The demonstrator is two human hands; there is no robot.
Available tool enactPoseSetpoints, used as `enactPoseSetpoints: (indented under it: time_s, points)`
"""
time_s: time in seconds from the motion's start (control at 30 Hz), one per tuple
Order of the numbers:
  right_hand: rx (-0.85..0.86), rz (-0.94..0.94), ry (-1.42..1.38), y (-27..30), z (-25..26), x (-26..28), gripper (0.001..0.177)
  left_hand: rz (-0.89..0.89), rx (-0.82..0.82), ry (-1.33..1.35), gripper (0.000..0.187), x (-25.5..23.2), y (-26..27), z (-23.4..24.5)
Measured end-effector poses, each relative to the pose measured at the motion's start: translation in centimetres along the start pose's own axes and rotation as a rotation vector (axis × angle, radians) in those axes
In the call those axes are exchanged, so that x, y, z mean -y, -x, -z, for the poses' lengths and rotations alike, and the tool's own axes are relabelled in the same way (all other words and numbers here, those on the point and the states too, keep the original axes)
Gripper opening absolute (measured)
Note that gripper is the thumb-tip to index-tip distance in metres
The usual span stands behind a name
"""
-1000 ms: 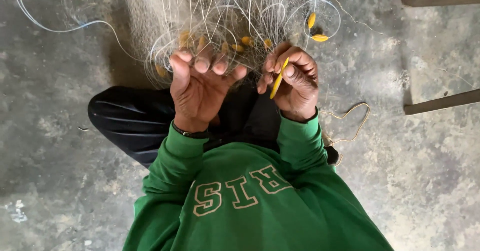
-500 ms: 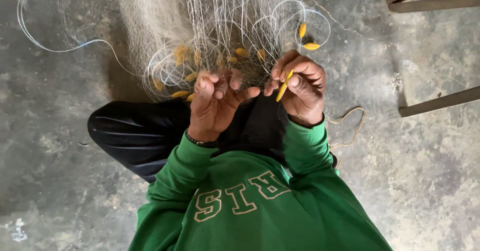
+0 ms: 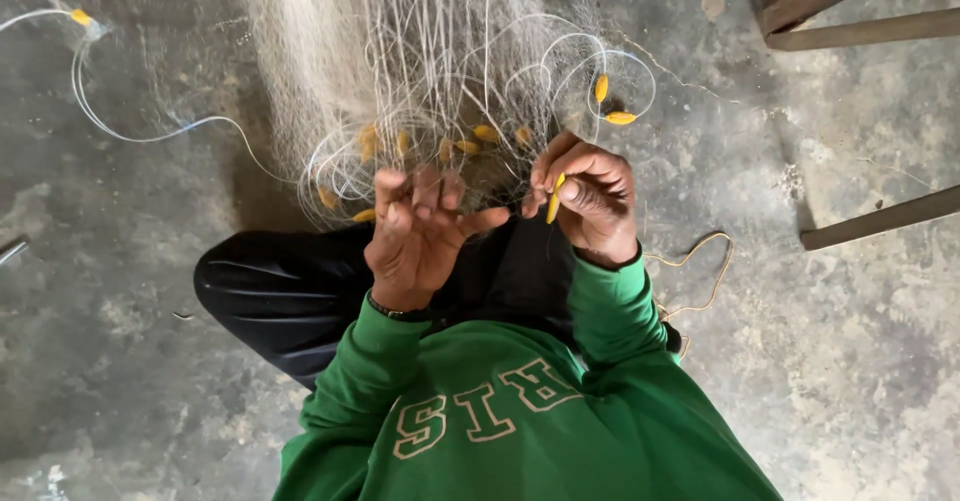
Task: Repairing and organizing a fishing net by untangling the mesh and floats
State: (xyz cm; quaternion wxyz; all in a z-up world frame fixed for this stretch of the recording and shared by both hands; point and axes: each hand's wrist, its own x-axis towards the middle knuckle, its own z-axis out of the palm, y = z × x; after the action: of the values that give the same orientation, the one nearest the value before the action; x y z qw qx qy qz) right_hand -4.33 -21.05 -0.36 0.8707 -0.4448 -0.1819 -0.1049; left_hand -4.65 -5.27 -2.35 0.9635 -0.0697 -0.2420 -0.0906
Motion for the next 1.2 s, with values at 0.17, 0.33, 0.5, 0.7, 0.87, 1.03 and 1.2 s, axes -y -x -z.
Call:
enactPoseSetpoints:
  time_s: [0.17,0.33,0.5,0.7,0.87,1.03,1.2]
  points:
    - [0.018,0.014,0.081,-0.2,-0.4,-0.3,0.028,-0.006,-0.007,-0.016,0.022,-0.2,0.3,0.2]
    - [0.028,0.092,0.246,-0.9,-1.5,0.9,0.028,0.015,-0.020,-0.023,0.022,-0.3,0.7,0.4]
    - [0.037,0.318,0.617,-1.2,-3.0,3.1,0.024,0.052,0.000,-0.028,0.022,-0.3,0.7,0.2]
    - [0.116,0.596,1.202,-1.4,-3.0,5.1,0.021,0.105,0.026,-0.134,0.023,-0.7,0.9,-0.3]
    - [0.405,0.786,1.389,-2.1,-3.6,4.5,0.014,0.115,0.030,-0.208,0.029,-0.7,1.2,-0.9]
    - [0.529,0.690,1.585,-2.5,-3.8,4.5,0.007,0.113,0.033,-0.223,0.032,-0.8,1.5,-1.4]
    - [0.532,0.712,1.573,-2.7,-4.3,4.3,0.011,0.119,0.042,-0.211,0.033,-0.9,1.4,-1.3]
